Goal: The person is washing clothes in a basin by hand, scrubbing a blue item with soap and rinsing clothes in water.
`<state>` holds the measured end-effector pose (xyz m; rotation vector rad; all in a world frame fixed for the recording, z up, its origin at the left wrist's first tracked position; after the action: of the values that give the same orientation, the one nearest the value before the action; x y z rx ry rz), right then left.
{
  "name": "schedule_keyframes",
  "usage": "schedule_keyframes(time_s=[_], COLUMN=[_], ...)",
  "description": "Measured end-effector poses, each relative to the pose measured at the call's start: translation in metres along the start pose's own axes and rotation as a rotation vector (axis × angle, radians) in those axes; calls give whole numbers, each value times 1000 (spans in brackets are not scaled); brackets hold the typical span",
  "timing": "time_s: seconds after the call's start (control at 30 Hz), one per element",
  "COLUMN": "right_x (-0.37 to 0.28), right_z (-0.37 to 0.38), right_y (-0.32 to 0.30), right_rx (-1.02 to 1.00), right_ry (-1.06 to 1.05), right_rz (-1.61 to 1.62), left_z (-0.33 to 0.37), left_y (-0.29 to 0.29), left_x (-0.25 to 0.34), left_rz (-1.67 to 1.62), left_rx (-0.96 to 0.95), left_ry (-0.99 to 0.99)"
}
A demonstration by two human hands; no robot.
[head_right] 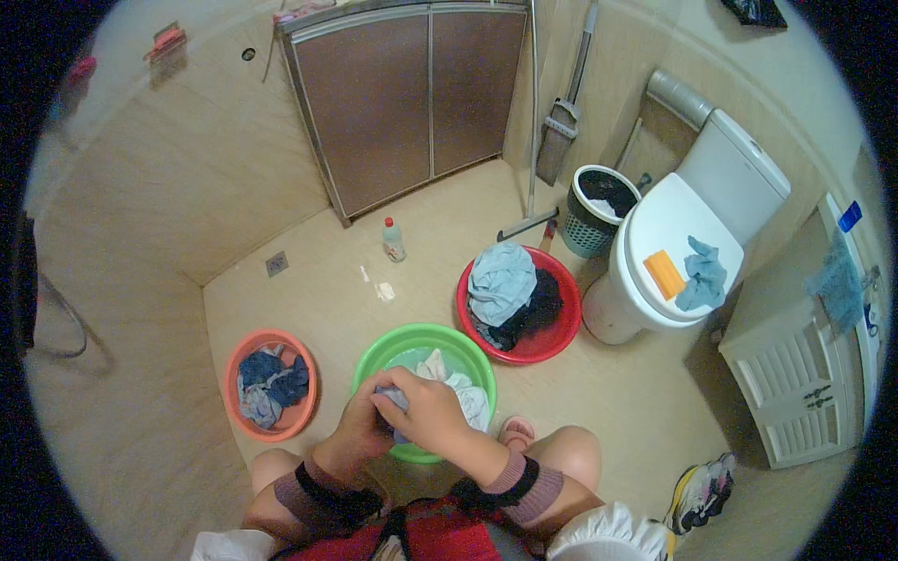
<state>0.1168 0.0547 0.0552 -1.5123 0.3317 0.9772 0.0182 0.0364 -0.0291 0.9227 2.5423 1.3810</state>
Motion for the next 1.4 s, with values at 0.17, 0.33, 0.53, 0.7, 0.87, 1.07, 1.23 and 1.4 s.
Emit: schedule_keyframes(time_s=[0.17, 0.33, 0.53, 0.7, 0.87, 1.07, 1.23, 1.4], right_x=[-6, -35, -80, -50, -14, -1, -33, -59], right_z=[-32, -36, -34, -37, -6, 0, -16, -16], right_y=[-5, -27, -41, -22, -38, -31, -25, -11], right_rx=[109, 254, 272, 303, 383, -87, 135, 341], right_ry=[-12, -154, -393, -369, -108, 61, -254, -366], right_rz=[54, 95, -18, -118, 160, 700, 69, -141], left_z=[-20, -45, -20, 14, 0, 8, 6, 26], left_y=[-3, 41, 61, 24, 63, 42, 44, 18], left_x=[-22, -13, 47, 32, 1, 49, 63, 42], left_rz=[-3, 2, 154, 130, 6, -136, -198, -19], left_rx=[-51, -22, -73, -68, -175, -260, -162, -167], left_ry=[119, 107, 473, 463, 187, 436, 611, 526])
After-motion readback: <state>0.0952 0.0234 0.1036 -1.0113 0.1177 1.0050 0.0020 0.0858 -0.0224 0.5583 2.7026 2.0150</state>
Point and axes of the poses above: each hand's wrist, its own z-axis towards the middle knuckle, its own y-axis out of the palm, x = y × z, the point moved 5 cm from there along z, towards the middle knuckle, and after that the axes turned 9 degrees about -z, right-handed, at the moved point
